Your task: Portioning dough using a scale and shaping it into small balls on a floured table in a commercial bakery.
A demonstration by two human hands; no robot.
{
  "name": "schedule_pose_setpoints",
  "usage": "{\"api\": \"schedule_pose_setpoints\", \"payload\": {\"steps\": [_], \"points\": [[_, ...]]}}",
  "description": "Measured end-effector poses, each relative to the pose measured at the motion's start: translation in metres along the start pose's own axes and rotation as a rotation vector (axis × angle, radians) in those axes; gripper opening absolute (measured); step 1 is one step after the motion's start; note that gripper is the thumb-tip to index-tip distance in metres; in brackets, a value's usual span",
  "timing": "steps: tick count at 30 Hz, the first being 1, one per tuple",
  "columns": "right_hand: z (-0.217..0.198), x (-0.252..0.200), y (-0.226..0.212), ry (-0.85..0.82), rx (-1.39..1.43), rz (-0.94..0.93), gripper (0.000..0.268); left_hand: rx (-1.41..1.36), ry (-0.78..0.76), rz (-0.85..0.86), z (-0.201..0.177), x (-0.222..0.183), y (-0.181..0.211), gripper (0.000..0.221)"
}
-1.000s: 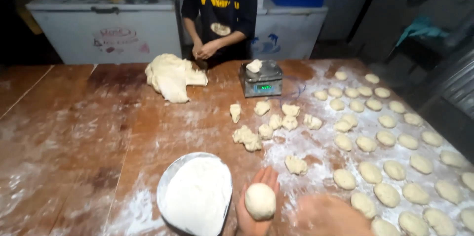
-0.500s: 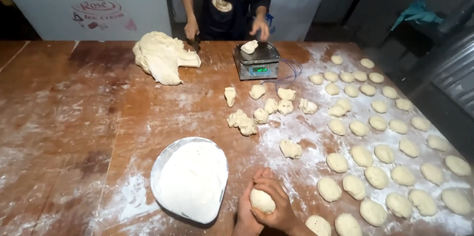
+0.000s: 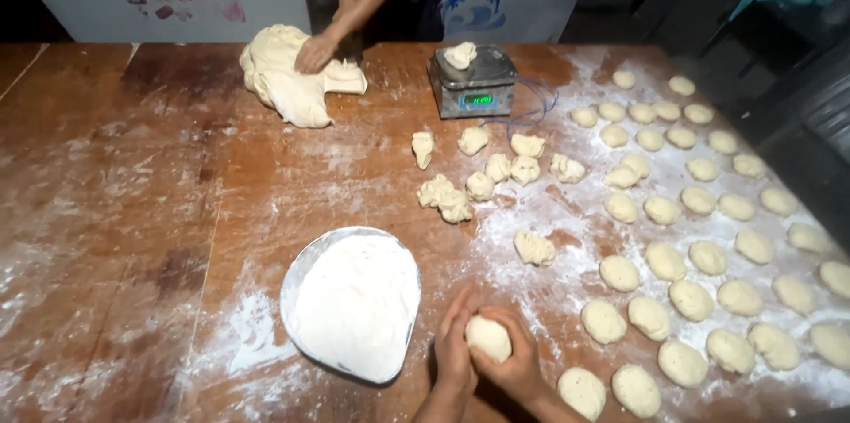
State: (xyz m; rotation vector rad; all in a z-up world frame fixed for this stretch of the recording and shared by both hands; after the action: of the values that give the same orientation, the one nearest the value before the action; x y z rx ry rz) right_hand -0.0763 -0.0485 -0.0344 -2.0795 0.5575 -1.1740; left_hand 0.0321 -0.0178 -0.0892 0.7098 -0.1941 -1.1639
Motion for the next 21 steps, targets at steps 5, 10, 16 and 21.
{"api": "schedule_pose_setpoints", "payload": {"steps": [5,10,16,21], "points": [[0.013,-0.02,0.053,-0.024,-0.161,0.205,0.052,0.659,0.202,0.318,-0.037,-0.009,0.008,0.056],[0.026,-0.036,0.095,-0.454,-0.425,0.386,0.05,1.348,0.031,0.683,-0.028,-0.011,-0.004,0.051],[0.046,-0.033,0.134,-0.558,-0.504,0.411,0.058,1.672,-0.269,0.804,0.0,0.016,-0.067,0.047],[0.069,-0.008,0.154,-0.63,-0.599,0.365,0.068,1.616,-0.222,0.766,-0.01,0.042,-0.074,0.046]]}}
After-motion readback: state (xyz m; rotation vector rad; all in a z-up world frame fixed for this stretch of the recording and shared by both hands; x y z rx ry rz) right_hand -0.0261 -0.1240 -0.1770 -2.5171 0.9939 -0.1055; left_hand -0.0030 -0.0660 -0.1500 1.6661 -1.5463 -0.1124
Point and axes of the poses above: each hand's wrist, its own x-axis towards the middle knuckle, its own z-axis out of the palm, y = z × x, the point moved 4 cm from there along x, towards the middle knuckle, and after that the axes turned 6 degrees about x, right-handed, at the moved point
